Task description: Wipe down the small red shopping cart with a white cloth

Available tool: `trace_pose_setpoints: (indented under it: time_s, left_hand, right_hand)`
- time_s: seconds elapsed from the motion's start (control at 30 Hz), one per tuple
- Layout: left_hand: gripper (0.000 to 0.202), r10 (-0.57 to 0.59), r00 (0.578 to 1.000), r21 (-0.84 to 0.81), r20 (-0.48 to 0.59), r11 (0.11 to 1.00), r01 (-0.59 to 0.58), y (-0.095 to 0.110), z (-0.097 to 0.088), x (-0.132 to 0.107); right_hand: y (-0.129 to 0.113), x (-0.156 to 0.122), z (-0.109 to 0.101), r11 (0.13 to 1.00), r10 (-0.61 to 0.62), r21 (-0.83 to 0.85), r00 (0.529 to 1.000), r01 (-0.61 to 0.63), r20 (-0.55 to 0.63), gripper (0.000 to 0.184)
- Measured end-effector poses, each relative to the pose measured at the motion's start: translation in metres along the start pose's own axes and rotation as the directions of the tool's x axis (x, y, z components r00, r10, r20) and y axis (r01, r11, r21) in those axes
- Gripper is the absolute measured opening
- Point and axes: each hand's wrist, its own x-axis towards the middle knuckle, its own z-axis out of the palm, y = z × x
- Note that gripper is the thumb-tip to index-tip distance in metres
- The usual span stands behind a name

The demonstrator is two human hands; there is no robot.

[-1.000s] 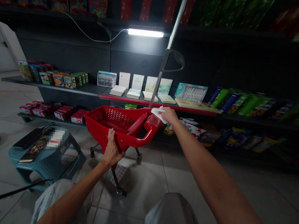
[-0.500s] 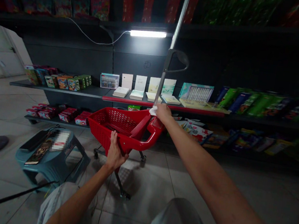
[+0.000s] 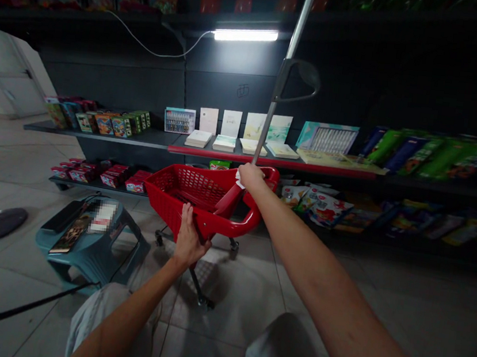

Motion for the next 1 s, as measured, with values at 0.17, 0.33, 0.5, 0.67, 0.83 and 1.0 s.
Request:
trace_pose_setpoints:
  time_s: [0.17,0.33,0.5,0.67,0.83,1.0]
  left_hand:
    - [0.127,-0.046,0.999,0.024,-0.012,0.999,0.046,-0.005,0.000,-0.001]
    - [0.121,-0.086,0.996,0.062,-0.024,0.994,0.088,-0.010,-0.003,-0.002]
    - [0.118,-0.078,0.997,0.090,-0.020,0.993,0.079,-0.011,-0.005,-0.001]
    - [0.118,-0.088,0.996,0.104,-0.028,0.990,0.090,-0.011,-0.001,0.001]
    - [0.118,-0.086,0.996,0.106,-0.027,0.990,0.088,-0.013,0.000,0.002]
    - [0.117,-0.085,0.995,0.036,-0.053,0.996,0.087,-0.014,-0.002,0.002]
  right_hand:
    - [-0.008,-0.008,0.000,0.994,-0.093,-0.050,0.996,0.094,0.014,0.048]
    - [-0.015,-0.014,-0.007,0.971,-0.210,-0.104,0.976,0.216,0.064,0.047]
    - [-0.041,-0.039,-0.011,0.943,-0.287,-0.151,0.954,0.297,0.088,0.045]
    - [-0.063,-0.068,-0.008,0.930,-0.337,-0.153,0.941,0.334,0.008,0.038]
    - [-0.063,-0.075,-0.008,0.942,-0.333,-0.065,0.942,0.330,-0.038,0.039]
    - [-0.063,-0.077,-0.007,0.929,-0.369,-0.019,0.928,0.368,-0.050,0.045]
